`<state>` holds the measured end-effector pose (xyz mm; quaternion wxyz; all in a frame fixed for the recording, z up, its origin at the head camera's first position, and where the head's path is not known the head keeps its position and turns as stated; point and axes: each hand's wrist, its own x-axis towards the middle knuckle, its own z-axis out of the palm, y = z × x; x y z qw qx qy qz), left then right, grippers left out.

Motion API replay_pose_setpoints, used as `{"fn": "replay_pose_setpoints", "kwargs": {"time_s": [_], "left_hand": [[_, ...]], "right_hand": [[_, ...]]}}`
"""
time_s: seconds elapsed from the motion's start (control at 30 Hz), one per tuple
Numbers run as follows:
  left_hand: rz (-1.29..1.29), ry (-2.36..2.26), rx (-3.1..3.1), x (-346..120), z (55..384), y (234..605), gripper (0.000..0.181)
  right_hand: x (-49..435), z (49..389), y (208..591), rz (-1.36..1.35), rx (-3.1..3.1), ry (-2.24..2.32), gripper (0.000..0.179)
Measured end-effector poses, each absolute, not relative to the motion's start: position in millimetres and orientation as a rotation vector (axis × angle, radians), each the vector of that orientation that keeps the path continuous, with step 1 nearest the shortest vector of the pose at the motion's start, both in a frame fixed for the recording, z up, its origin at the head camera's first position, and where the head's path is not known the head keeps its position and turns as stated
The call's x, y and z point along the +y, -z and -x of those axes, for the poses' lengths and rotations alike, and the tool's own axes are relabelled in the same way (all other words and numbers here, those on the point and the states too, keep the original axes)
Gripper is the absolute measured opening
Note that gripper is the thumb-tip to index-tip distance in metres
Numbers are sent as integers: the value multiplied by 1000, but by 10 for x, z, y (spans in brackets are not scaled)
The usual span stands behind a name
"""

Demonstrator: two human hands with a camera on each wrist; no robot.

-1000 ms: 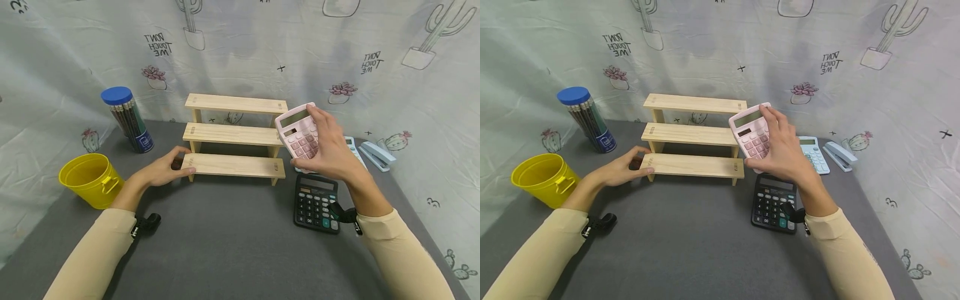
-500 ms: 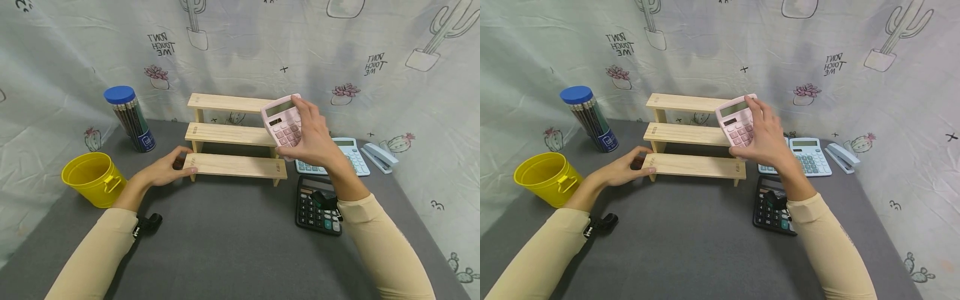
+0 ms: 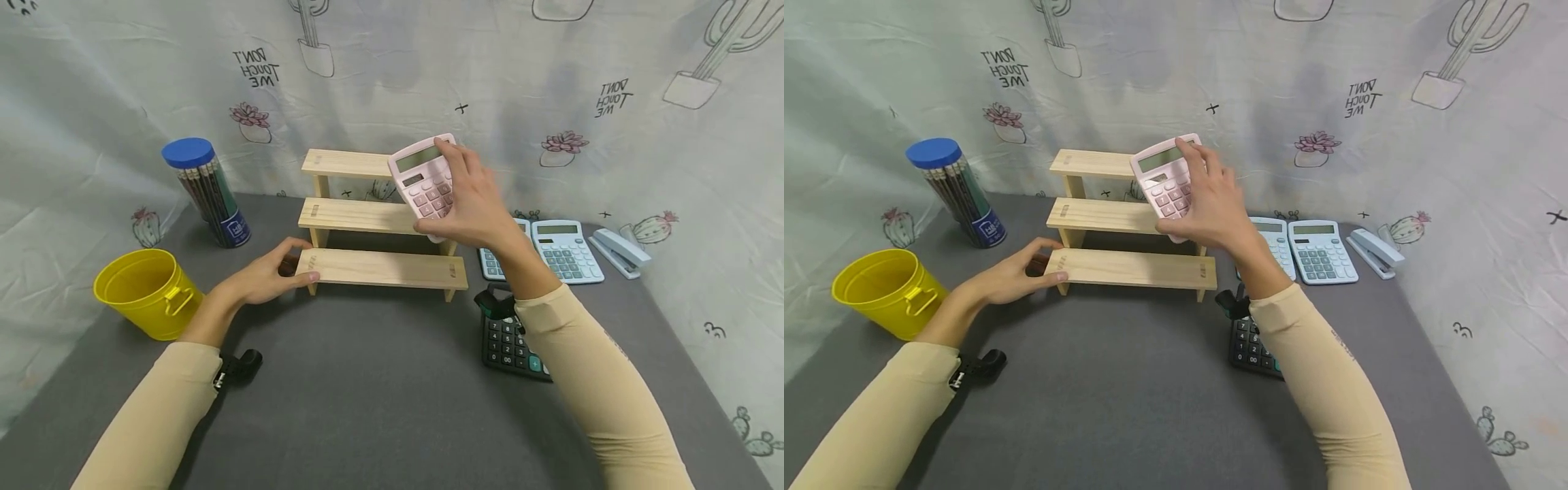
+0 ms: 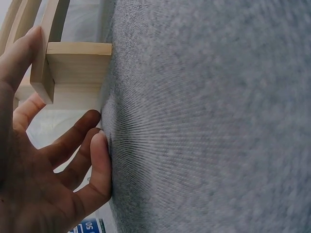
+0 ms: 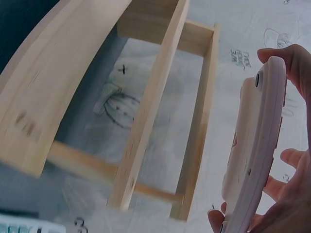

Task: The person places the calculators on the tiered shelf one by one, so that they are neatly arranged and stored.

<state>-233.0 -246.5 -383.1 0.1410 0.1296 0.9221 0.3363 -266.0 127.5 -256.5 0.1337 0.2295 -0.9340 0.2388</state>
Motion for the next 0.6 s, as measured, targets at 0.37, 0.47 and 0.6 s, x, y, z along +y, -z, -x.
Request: {"fn": "replay_pose_setpoints", "kwargs": {"time_s": [0.37,0.47,0.6], "left_hand": [[-356,-965,2657,-2485,2339,3846,74],[-357,-970,2658,-2480,2340,3846,74],[-362,-978,2663,-2471,2338,3843,73]], "right_hand": [[848,2832,2516,-669,-2751,-677,115],[749,2890,2510,-652,-2769,-692,114],[617,2985,2497,-625,-2807,-704,114]]}}
